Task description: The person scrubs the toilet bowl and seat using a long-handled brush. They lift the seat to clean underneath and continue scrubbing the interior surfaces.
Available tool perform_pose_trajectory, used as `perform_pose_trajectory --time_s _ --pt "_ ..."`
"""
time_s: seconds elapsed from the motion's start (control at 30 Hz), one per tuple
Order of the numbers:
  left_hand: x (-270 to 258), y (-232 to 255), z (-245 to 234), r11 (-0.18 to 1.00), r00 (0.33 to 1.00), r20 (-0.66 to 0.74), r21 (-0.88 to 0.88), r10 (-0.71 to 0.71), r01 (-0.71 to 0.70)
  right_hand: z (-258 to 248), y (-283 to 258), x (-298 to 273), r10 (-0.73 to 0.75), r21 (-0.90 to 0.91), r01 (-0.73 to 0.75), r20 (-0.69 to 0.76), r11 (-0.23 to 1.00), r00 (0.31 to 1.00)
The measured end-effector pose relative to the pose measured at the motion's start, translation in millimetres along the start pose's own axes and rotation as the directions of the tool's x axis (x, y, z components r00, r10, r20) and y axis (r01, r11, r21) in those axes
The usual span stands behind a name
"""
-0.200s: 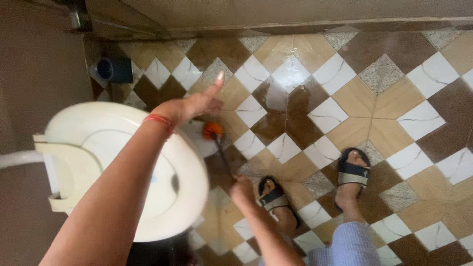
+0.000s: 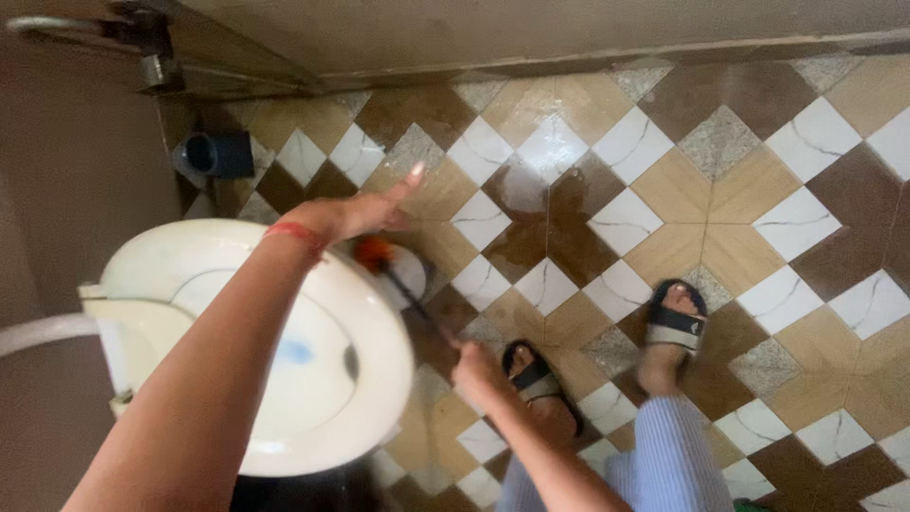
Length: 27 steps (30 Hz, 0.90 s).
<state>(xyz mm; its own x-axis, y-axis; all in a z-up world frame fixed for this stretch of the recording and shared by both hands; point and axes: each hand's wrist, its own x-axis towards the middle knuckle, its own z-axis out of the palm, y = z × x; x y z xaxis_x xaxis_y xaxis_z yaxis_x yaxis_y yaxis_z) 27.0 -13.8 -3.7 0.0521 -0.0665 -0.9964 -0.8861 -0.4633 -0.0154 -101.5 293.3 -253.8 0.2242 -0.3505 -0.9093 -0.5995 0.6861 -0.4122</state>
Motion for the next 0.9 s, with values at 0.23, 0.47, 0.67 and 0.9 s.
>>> perform_pose_trajectory --time_s 0.23,0.47,0.67,0.9 --pt "6.1 24.1 -16.5 0.995 0.988 0.118 0.053 -0.095 0.089 -21.4 -31.3 42.0 -0.044 -0.221 0.060 0.078 0.973 0.996" --pt "49.1 28.6 -23.0 0.998 0.980 0.194 0.049 -0.042 0.033 -71.4 -85.5 10.6 -0.028 -0.217 0.051 0.108 0.975 0.994" --pt "60.7 -4.2 -50.6 0.997 0.986 0.165 0.058 0.032 -0.043 -47.7 -82.7 36.6 -0.126 -0.186 0.151 0.143 0.971 0.982" --pt "71.6 -49.4 -75.1 0.986 0.975 0.189 0.133 -0.120 0.096 -23.7 -93.9 49.1 -0.390 -0.375 0.423 0.164 0.825 0.906"
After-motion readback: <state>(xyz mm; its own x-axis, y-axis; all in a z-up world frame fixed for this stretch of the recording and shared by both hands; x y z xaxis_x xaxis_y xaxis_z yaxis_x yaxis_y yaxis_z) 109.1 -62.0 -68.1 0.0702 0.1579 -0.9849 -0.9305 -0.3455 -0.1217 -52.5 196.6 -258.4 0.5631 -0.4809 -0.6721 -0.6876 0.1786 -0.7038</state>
